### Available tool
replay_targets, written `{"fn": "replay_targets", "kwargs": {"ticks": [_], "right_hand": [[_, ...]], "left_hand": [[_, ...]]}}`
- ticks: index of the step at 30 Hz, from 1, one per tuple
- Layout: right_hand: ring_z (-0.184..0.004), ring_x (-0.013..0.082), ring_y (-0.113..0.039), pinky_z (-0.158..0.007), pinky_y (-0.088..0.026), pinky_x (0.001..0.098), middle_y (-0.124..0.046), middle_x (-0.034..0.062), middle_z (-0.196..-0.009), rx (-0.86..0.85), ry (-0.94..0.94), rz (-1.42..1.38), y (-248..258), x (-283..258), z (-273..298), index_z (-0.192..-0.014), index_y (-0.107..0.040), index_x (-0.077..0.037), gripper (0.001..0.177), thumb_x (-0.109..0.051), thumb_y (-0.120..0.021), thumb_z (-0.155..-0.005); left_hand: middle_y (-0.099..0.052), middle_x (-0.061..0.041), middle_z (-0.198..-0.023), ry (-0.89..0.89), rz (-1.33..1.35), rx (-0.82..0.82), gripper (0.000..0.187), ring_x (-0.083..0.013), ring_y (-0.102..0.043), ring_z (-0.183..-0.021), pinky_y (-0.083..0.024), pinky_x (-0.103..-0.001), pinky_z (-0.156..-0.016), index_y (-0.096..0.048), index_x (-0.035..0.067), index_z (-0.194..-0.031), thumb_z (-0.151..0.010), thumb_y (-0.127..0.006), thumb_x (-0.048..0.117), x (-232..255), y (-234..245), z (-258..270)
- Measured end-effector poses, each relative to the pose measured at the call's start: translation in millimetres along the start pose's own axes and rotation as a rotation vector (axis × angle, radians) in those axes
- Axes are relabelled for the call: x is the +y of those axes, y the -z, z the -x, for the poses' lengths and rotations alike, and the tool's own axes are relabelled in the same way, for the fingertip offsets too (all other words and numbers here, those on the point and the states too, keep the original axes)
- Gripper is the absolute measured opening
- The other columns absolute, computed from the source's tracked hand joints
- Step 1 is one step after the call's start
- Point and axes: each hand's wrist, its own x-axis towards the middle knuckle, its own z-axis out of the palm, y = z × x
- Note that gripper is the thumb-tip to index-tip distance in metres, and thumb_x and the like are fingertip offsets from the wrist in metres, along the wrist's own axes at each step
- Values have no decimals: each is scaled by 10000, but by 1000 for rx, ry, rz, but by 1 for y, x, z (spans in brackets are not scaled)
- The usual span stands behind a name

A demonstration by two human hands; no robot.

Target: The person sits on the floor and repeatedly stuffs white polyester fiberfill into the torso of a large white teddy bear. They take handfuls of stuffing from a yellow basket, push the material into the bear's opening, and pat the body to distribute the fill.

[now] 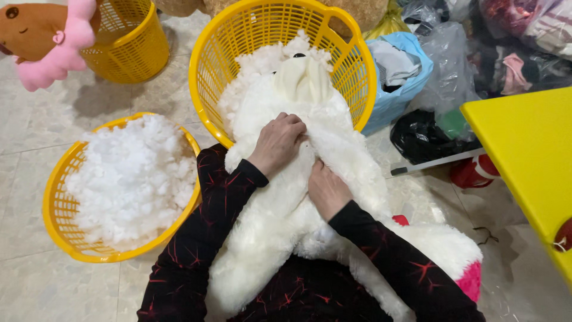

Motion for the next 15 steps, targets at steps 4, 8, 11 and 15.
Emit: {"fn": "replay_targets", "kwargs": {"ticks": [4,8,11,15], "right_hand": [[-1295,402,-538,-1115,-388,456,-592,277,-1341,208,109,-420,-91,27,-58,-1331,-552,70,537,-172,-535,-851],[-1309,349,-528,-1114,-397,427,-598,216,-1371,49,108,-666,-145,48,-97,-1362,-570,-21,453,-240,-530,-968],[-1291,349,-541,-1104,-408,426,-608,214,-1352,132,35,-584,-153,59,-118,-1360,-573,-20,457,-227,-537,-954],[-1266,350,-559,-1090,-422,425,-622,210,-1328,213,-57,-479,-151,65,-141,-1358,-577,-18,463,-209,-546,-936]], "left_hand": [[-643,-128,-912,13,172,124,103,-352,-634,-900,-505,-456,-757,-568,76,-985,-974,-644,144,0,-21,9],[-624,-197,-816,125,319,65,148,-432,-621,-788,-467,-515,-656,-522,51,-965,-1037,-568,173,-2,-19,11],[-602,-221,-748,87,334,-13,165,-467,-608,-759,-443,-548,-633,-507,52,-954,-1045,-544,184,0,-15,13],[-619,-212,-743,52,388,-120,198,-451,-622,-759,-457,-540,-643,-500,47,-927,-1039,-541,206,5,-10,19]]}}
